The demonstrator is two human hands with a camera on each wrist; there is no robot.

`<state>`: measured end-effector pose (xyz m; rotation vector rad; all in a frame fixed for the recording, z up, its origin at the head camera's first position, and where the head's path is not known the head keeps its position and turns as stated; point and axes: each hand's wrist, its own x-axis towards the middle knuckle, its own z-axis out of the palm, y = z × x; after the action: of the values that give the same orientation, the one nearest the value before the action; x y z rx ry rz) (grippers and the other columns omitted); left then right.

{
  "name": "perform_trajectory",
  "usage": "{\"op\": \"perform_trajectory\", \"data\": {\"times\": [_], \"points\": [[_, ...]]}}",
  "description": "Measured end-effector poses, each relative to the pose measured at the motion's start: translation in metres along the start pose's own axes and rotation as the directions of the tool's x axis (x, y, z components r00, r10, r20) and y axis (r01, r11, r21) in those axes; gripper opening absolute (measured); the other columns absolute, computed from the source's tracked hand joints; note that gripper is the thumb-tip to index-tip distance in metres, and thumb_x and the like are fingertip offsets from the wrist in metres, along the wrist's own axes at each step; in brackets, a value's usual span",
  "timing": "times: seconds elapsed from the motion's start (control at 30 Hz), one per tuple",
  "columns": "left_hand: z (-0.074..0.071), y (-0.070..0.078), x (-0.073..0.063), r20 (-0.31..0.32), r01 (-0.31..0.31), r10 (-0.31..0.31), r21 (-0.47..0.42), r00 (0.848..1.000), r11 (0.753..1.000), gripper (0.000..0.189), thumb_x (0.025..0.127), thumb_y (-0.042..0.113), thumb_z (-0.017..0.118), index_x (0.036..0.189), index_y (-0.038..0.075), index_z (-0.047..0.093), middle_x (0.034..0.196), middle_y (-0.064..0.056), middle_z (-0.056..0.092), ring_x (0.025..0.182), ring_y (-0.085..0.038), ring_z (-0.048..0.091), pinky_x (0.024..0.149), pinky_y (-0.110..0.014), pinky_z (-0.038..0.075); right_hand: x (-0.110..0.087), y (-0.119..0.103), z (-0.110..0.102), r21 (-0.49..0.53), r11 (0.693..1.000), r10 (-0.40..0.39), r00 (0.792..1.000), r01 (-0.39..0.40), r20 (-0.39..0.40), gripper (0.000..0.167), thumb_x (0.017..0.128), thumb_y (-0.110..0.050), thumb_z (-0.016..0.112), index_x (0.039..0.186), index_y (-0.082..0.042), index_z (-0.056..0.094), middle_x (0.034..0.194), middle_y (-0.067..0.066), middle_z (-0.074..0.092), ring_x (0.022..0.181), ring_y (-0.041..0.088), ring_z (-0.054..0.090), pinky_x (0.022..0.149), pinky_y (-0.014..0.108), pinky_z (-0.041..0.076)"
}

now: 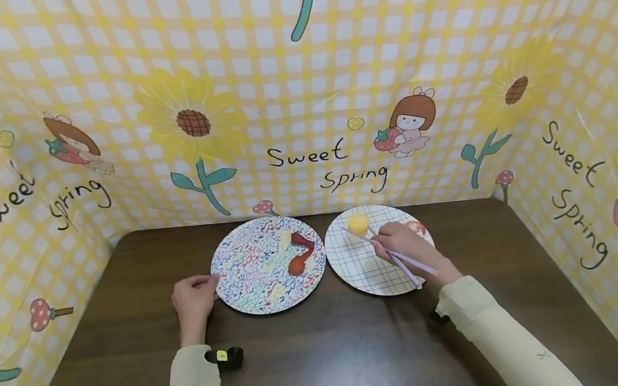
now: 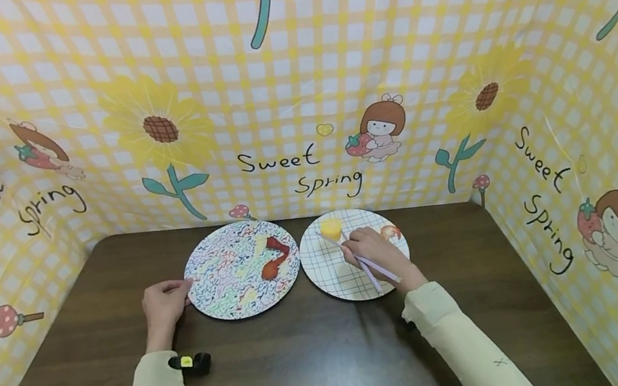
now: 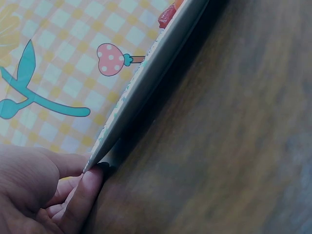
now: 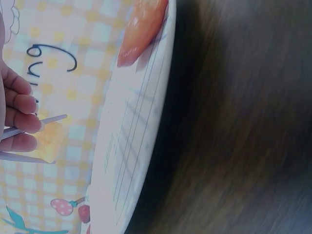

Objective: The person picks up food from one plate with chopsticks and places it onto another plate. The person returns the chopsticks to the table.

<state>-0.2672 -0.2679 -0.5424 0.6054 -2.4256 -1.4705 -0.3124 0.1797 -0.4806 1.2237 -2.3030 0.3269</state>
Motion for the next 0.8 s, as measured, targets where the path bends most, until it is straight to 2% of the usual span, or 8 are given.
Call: {"op": "perform_trajectory", "data": {"times": [0.33,0.57,0.8], "points": [[-0.001,-0.002,-0.001,0.003,-0.006,0.006,0.000,1.000,1.000,0.037,0.097,0.029,0.071,0.108,-0.005,0.075,0.098,-0.023,0.075,0.061,-0.008,0.069,0.056,-0.024,0.053,0.012,-0.018,0.004,0.038,0.997,-0.063,0.998,0.063,-0.012,0.019,0.097,-0.010,0.057,0.088,-0.004,0.073,0.077,0.003,0.062,0.073,0.022,0.058,0.070,0.036,0.051],[-0.002,0.000,-0.001,0.007,0.011,-0.011,-0.002,1.000,1.000,0.038,0.097,0.030,0.071,0.110,-0.005,0.075,0.100,-0.023,0.075,0.062,-0.009,0.069,0.057,-0.024,0.053,0.020,-0.029,0.009,0.023,0.995,-0.095,0.994,0.094,0.051,0.023,0.100,-0.015,0.053,0.088,-0.007,0.071,0.076,0.001,0.059,0.072,0.018,0.056,0.073,0.033,0.050],[-0.002,-0.002,0.000,0.013,0.010,-0.010,-0.004,1.000,1.000,0.037,0.097,0.029,0.070,0.110,-0.004,0.075,0.097,-0.021,0.076,0.062,-0.009,0.069,0.057,-0.024,0.052,0.030,-0.041,0.018,0.030,0.979,-0.199,0.979,0.201,-0.036,0.017,0.096,-0.011,0.059,0.086,-0.004,0.071,0.075,0.003,0.061,0.070,0.020,0.057,0.069,0.033,0.049]]}}
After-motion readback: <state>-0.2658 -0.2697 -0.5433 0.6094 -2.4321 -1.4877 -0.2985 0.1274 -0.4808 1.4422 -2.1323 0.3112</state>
